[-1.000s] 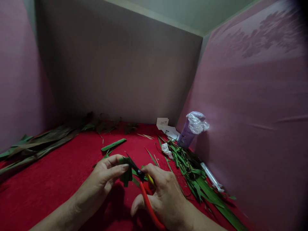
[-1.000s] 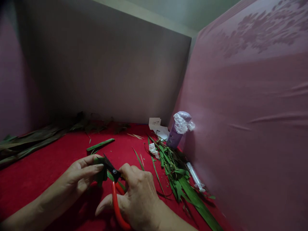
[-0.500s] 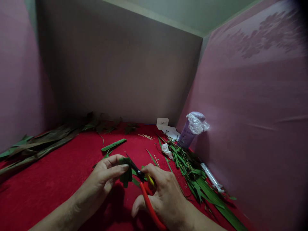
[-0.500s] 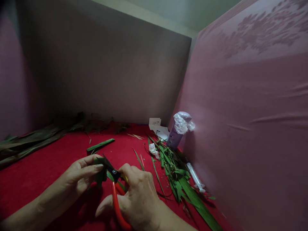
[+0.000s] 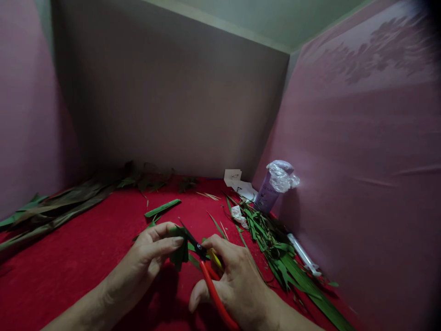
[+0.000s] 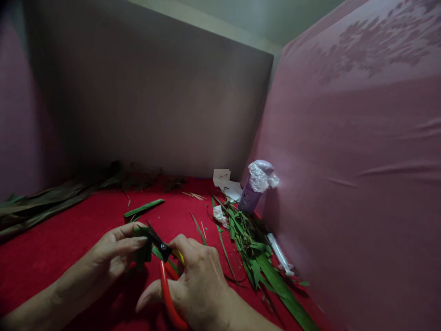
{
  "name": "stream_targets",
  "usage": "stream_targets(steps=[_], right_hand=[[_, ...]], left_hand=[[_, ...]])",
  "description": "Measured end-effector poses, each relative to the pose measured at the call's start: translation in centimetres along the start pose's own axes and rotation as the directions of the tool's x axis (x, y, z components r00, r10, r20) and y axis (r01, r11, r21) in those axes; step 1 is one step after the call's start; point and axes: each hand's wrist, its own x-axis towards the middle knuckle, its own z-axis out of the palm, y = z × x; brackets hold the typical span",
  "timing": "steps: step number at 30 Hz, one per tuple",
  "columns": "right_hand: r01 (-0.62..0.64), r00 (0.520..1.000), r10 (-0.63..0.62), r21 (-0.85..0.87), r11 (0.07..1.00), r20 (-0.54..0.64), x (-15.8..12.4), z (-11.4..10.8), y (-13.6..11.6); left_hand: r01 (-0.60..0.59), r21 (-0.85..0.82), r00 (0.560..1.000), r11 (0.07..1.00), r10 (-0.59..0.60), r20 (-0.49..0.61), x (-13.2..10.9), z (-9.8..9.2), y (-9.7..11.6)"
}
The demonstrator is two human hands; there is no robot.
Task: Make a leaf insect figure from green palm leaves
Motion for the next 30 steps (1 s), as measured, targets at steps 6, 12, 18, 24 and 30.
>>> stream_targets(steps=[6,12,18,24,30], right_hand=[[0.018,1.000,-0.018,-0.016,1.000,-0.017,-0.1,0.3,0.1],[0.040,0.998,-0.039,0.006,0.999,-0.047,-0.1,0.7,0.6],[0.055,0.994,-0.051,0.035,0.998,-0.094,-0.1,0.9,0.5],[0.032,0.996,-0.024,0.085,0.996,-0.087,-0.1,1.0,0.6],[0.055,0.996,-0.045,0.121,0.991,-0.079,-0.1,1.3,0.9]], left_hand=[[-0.002,0.016,1.000,1.000,0.002,0.003,0.1,-0.2,-0.3],[-0.020,0.009,0.999,1.000,0.019,0.045,0.1,-0.6,-0.8],[-0.004,-0.009,0.998,1.000,0.005,0.065,0.2,-0.5,-0.8],[0.007,-0.034,0.998,0.999,-0.005,0.066,0.0,-0.5,-0.8],[0.022,-0.043,0.998,0.999,-0.020,0.054,0.3,-0.5,-0.9]])
